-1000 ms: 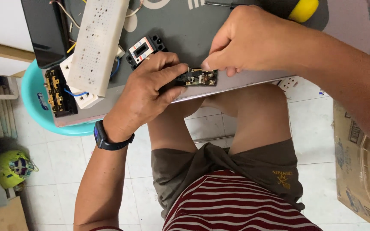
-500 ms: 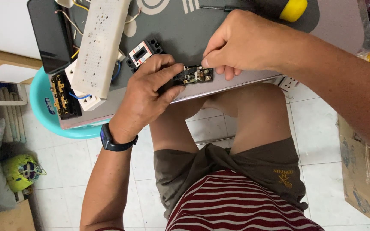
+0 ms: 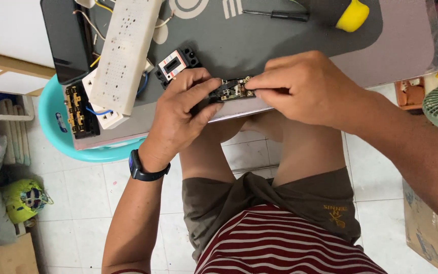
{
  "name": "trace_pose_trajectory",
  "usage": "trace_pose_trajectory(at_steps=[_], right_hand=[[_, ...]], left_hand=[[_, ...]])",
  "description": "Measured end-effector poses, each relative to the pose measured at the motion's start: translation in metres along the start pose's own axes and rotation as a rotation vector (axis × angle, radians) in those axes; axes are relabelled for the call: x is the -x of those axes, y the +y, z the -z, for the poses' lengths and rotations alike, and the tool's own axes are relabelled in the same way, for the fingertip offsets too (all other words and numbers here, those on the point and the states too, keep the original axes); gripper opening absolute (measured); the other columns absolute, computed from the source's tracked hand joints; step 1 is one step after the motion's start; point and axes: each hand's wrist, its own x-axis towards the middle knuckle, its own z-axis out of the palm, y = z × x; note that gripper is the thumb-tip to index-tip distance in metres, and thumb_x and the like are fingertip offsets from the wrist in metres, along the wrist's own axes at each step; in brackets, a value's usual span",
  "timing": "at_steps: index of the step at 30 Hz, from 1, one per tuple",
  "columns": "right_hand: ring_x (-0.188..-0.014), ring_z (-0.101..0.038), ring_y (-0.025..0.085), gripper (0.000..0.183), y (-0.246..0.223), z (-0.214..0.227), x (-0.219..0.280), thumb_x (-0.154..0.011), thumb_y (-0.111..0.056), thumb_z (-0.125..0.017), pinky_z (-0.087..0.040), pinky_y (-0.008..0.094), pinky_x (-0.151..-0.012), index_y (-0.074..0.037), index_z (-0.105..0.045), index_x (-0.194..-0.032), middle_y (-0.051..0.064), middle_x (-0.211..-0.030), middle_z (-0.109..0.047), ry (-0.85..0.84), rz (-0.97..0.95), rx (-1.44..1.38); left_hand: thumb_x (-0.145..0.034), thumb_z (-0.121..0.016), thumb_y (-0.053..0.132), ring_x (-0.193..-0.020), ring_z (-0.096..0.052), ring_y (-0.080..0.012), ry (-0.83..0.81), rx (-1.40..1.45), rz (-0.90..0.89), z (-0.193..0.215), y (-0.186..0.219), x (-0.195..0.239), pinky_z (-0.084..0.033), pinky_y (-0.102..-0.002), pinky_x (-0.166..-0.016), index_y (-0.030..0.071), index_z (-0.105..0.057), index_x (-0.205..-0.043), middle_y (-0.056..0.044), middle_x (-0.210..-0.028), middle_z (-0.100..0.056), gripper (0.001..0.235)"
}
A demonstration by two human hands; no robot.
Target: The person assembles a small black electrical component by inserting a metal piece and securing it with a screwdriver. They then attach a white circuit breaker to the component and tighten the screws. Finally, they use pliers to adjust the wiring on the assembled unit.
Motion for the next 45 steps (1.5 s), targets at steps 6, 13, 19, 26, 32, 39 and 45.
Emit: trace_pose_trajectory(at_steps=[6,13,19,26,32,39,45], right_hand=[[-0.055,-0.05,0.015,0.016,0.003,-0.001,0.002,-0.089,0.003,-0.067,-0.035,0.03,-0.048,-0.004,-0.076,-0.099,0.002,-0.069,-0.061,0.003,-0.057,-0.019],[-0.064,-0.06,0.021,0.028,-0.002,-0.004,0.003,-0.09,0.007,-0.057,-0.044,0.034,-0.055,0.002,-0.071,-0.113,0.008,-0.082,-0.068,0.02,-0.003,0.051],[-0.055,-0.047,0.02,0.029,0.0,-0.009,0.008,-0.088,0.014,-0.056,-0.032,0.031,-0.046,0.001,-0.073,-0.108,0.006,-0.069,-0.057,0.075,0.037,0.121],[-0.056,-0.044,0.015,0.02,-0.002,-0.009,0.013,-0.092,0.01,-0.067,-0.03,0.028,-0.048,-0.002,-0.075,-0.106,0.003,-0.067,-0.053,0.131,0.067,0.144],[-0.055,-0.042,0.015,0.012,0.004,-0.015,0.015,-0.094,0.005,-0.076,-0.034,0.026,-0.045,-0.007,-0.075,-0.094,0.002,-0.071,-0.05,0.152,0.251,0.334],[-0.05,-0.032,0.015,0.017,0.007,-0.023,0.017,-0.091,0.013,-0.077,-0.029,0.027,-0.044,-0.004,-0.071,-0.091,0.002,-0.064,-0.037,0.193,0.333,0.43],[-0.058,-0.05,0.016,0.01,-0.001,-0.017,0.015,-0.096,0.008,-0.074,-0.033,0.028,-0.049,-0.001,-0.078,-0.099,0.005,-0.072,-0.06,0.147,0.161,0.214]], left_hand=[[-0.096,-0.065,0.012,-0.113,-0.057,-0.0303,-0.002,-0.009,0.018,0.0,0.001,0.0,-0.045,-0.038,-0.101,0.001,-0.06,-0.124,-0.016,-0.12,-0.054,0.03],[-0.095,-0.069,0.011,-0.114,-0.057,-0.0294,0.025,-0.027,0.049,-0.003,-0.001,0.004,-0.047,-0.037,-0.1,0.003,-0.06,-0.125,-0.016,-0.121,-0.055,0.033],[-0.095,-0.07,0.01,-0.115,-0.057,-0.029,0.067,-0.006,0.032,-0.005,0.0,0.005,-0.048,-0.037,-0.1,0.003,-0.06,-0.125,-0.014,-0.121,-0.056,0.033],[-0.096,-0.067,0.014,-0.115,-0.057,-0.0292,0.095,-0.016,0.04,-0.007,0.0,0.006,-0.047,-0.038,-0.1,0.003,-0.06,-0.125,-0.014,-0.121,-0.056,0.031],[-0.094,-0.07,0.013,-0.116,-0.057,-0.0298,0.124,-0.028,0.046,-0.01,-0.002,0.006,-0.047,-0.039,-0.102,0.002,-0.062,-0.123,-0.015,-0.121,-0.057,0.032],[-0.094,-0.072,0.017,-0.118,-0.058,-0.0311,0.159,-0.055,0.038,-0.015,-0.005,0.01,-0.047,-0.042,-0.105,0.003,-0.061,-0.124,-0.016,-0.126,-0.057,0.035],[-0.102,-0.067,0.019,-0.122,-0.058,-0.0302,0.135,-0.108,-0.01,-0.011,-0.005,0.022,-0.048,-0.042,-0.108,0.012,-0.041,-0.144,-0.012,-0.138,-0.057,0.05]])
